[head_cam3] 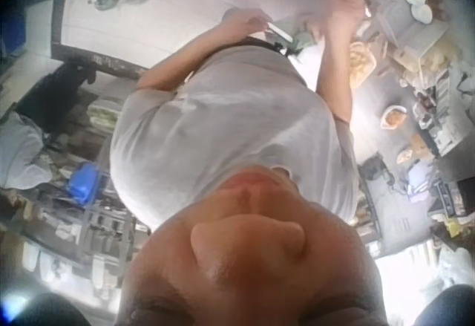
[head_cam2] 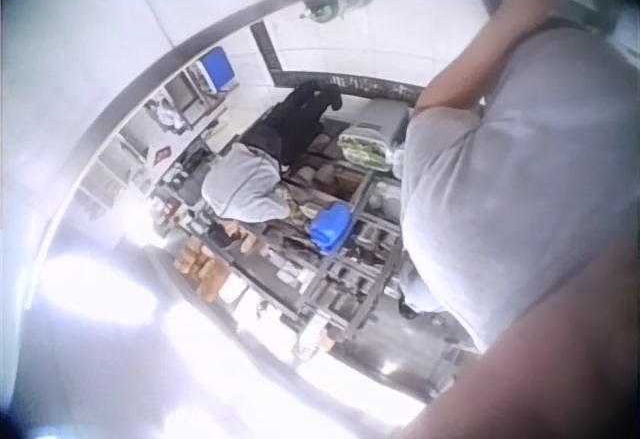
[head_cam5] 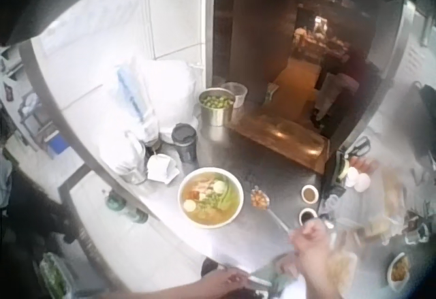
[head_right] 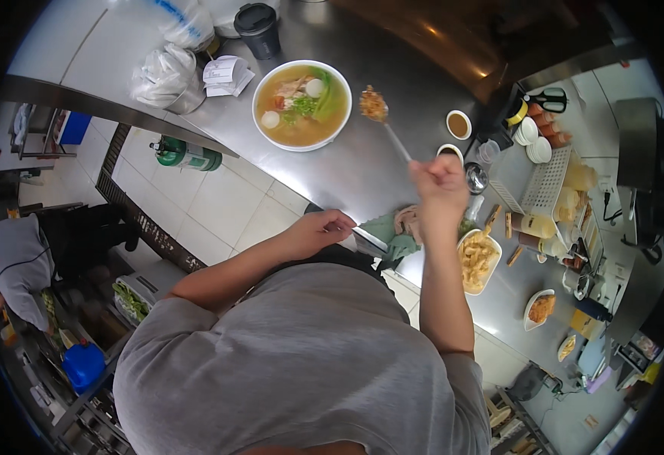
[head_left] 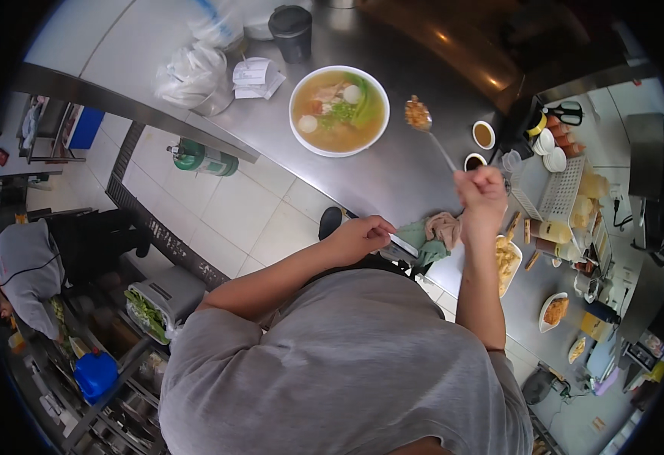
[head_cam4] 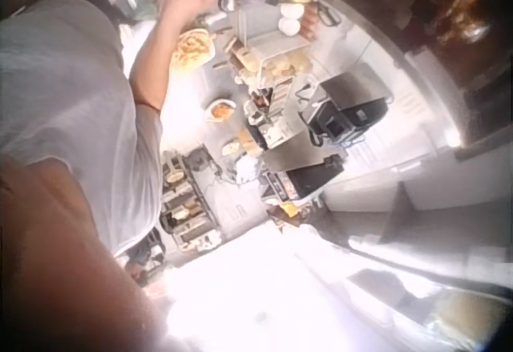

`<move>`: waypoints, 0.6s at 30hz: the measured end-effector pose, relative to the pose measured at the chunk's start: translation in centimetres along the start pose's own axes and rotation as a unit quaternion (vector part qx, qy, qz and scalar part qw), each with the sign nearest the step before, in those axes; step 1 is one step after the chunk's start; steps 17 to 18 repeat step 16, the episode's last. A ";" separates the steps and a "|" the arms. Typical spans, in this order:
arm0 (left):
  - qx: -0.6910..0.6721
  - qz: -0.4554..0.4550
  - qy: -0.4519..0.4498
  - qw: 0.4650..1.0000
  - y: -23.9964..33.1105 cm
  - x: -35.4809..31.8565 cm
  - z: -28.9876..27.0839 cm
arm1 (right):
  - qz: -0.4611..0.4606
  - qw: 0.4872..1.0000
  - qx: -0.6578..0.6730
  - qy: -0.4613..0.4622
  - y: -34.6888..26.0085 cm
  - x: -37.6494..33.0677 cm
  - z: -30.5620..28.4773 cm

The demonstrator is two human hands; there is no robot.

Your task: The person organizes and garnishes various food dishes on a prep counter, including tofu and green beans, before arranging them with spring rolls and soup to fulfill orders. They handle order tickets from a rail, placing them with the corresponding plates at the pass-through window.

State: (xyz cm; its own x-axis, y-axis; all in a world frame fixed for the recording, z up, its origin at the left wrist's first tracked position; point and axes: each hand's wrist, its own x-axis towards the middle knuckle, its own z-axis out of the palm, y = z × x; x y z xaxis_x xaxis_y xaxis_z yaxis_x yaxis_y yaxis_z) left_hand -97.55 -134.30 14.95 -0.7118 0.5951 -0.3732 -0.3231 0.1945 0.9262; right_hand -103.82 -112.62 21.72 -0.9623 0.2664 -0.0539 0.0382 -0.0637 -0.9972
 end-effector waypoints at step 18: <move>-0.259 -0.001 0.359 0.897 -8.2 4.5 -14.5 | 0.050 0.994 0.044 0.086 -1.0 -0.3 0.8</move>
